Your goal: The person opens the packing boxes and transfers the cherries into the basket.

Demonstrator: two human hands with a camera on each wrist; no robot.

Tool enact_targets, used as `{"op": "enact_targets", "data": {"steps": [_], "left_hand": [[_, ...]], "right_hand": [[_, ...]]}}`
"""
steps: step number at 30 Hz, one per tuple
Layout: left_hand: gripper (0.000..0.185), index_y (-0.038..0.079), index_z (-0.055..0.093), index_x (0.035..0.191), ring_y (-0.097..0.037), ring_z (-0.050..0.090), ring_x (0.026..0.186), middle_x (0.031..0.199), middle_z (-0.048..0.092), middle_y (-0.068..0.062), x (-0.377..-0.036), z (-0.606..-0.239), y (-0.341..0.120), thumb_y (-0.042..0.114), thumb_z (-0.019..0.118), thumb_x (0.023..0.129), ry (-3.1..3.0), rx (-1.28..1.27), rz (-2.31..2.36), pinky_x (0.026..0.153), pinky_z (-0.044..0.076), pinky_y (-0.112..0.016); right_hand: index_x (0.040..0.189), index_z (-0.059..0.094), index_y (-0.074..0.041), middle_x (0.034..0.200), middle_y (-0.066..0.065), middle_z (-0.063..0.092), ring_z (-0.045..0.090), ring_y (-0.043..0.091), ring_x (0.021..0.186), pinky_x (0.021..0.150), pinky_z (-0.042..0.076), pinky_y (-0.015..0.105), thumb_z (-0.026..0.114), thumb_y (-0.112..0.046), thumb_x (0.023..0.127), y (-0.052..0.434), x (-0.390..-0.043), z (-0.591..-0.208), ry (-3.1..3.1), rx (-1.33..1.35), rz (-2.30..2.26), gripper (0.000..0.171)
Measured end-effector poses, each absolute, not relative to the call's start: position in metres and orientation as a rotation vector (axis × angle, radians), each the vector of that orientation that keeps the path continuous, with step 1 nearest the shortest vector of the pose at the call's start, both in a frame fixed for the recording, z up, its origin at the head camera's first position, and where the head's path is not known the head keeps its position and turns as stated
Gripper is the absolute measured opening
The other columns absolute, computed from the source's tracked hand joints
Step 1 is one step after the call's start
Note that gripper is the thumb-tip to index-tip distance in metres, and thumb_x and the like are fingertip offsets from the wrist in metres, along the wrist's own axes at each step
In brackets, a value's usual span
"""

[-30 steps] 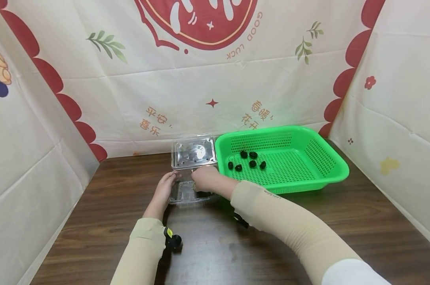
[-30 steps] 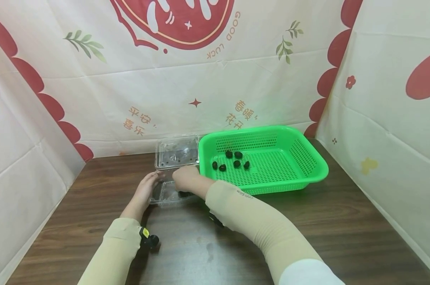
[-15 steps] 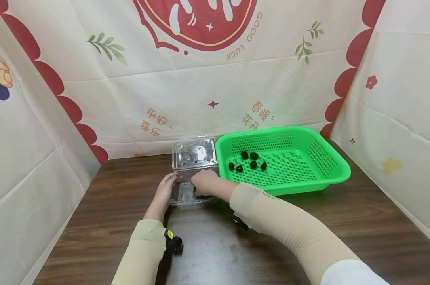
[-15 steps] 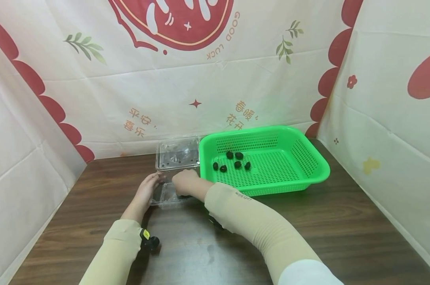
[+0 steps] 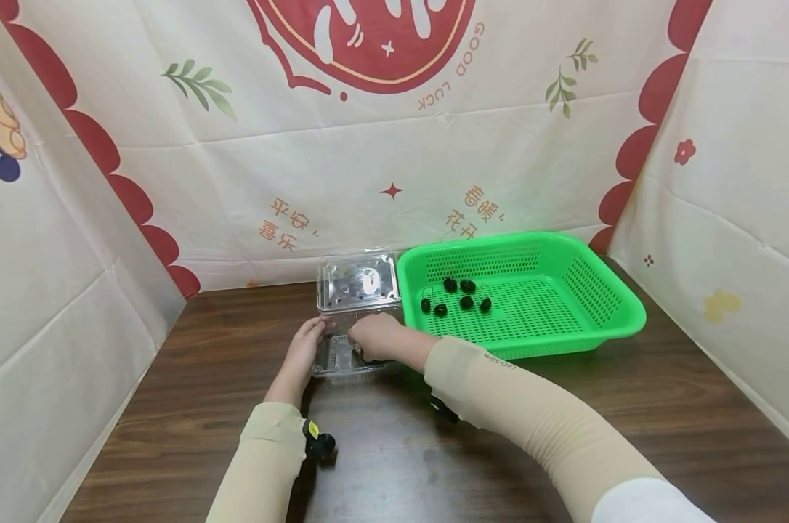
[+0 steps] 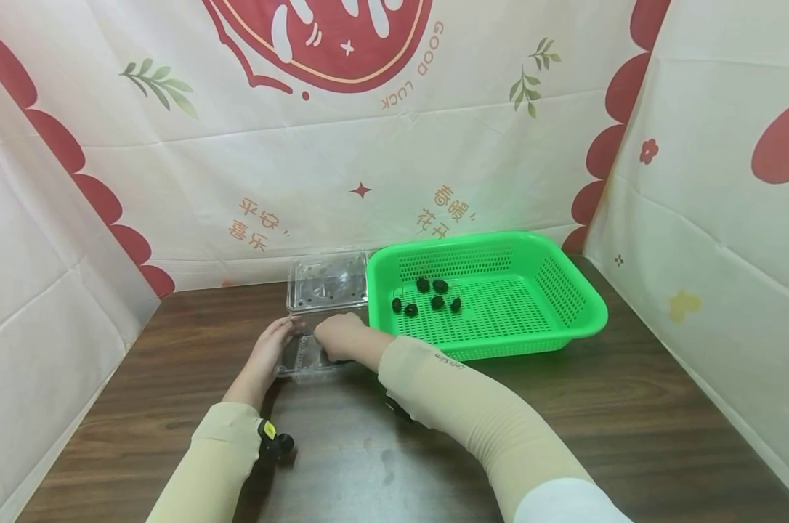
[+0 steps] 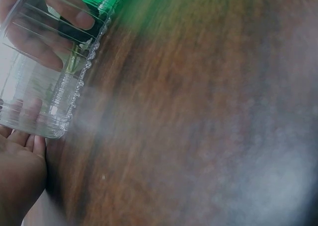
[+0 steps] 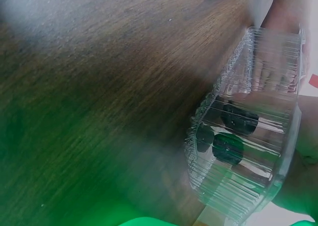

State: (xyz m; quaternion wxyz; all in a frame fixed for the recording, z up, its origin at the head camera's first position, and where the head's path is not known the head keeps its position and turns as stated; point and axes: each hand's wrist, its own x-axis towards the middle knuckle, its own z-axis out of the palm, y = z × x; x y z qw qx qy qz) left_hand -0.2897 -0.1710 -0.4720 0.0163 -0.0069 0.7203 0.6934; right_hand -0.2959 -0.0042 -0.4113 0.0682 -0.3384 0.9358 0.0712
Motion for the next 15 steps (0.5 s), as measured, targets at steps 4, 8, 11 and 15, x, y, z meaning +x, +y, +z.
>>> {"op": "enact_targets", "data": {"steps": [4, 8, 11, 15], "left_hand": [[0.038, -0.008, 0.045, 0.135, -0.036, 0.042, 0.131, 0.135, 0.050, -0.029, -0.2902, -0.4722, -0.1701, 0.013, 0.033, 0.107, 2.251, -0.029, 2.154, 0.113, 0.026, -0.044], [0.037, -0.009, 0.046, 0.134, -0.037, 0.043, 0.130, 0.133, 0.052, -0.030, -0.2914, -0.4734, -0.1703, 0.012, 0.033, 0.106, 2.259, -0.029, 2.160, 0.113, 0.027, -0.045], [0.037, -0.009, 0.046, 0.133, -0.037, 0.043, 0.130, 0.133, 0.052, -0.030, -0.2914, -0.4737, -0.1709, 0.012, 0.034, 0.106, 2.257, -0.025, 2.163, 0.113, 0.026, -0.045], [0.038, -0.009, 0.045, 0.135, -0.038, 0.041, 0.131, 0.135, 0.049, -0.031, -0.2906, -0.4731, -0.1713, 0.013, 0.033, 0.106, 2.237, -0.012, 2.166, 0.113, 0.025, -0.045]], "right_hand": [[0.120, 0.069, -0.022, 0.112, -0.005, 0.069, 0.065, 0.016, 0.098, 0.077, 0.054, 0.035, 0.070, -0.004, 0.082, -0.0029, -0.2932, -0.4094, 2.805, -1.030, 0.182, 0.042], [0.121, 0.068, -0.023, 0.115, -0.006, 0.069, 0.064, 0.015, 0.102, 0.082, 0.052, 0.036, 0.070, -0.002, 0.082, -0.0020, -0.2909, -0.4069, 2.797, -1.030, 0.162, 0.044], [0.121, 0.068, -0.023, 0.116, -0.007, 0.068, 0.063, 0.015, 0.103, 0.084, 0.052, 0.037, 0.071, -0.002, 0.082, -0.0022, -0.2896, -0.4057, 2.791, -1.029, 0.165, 0.045], [0.126, 0.065, -0.021, 0.118, -0.005, 0.067, 0.063, 0.016, 0.104, 0.084, 0.053, 0.037, 0.072, -0.001, 0.081, -0.0027, -0.2878, -0.4040, 2.789, -1.026, 0.170, 0.050]]}}
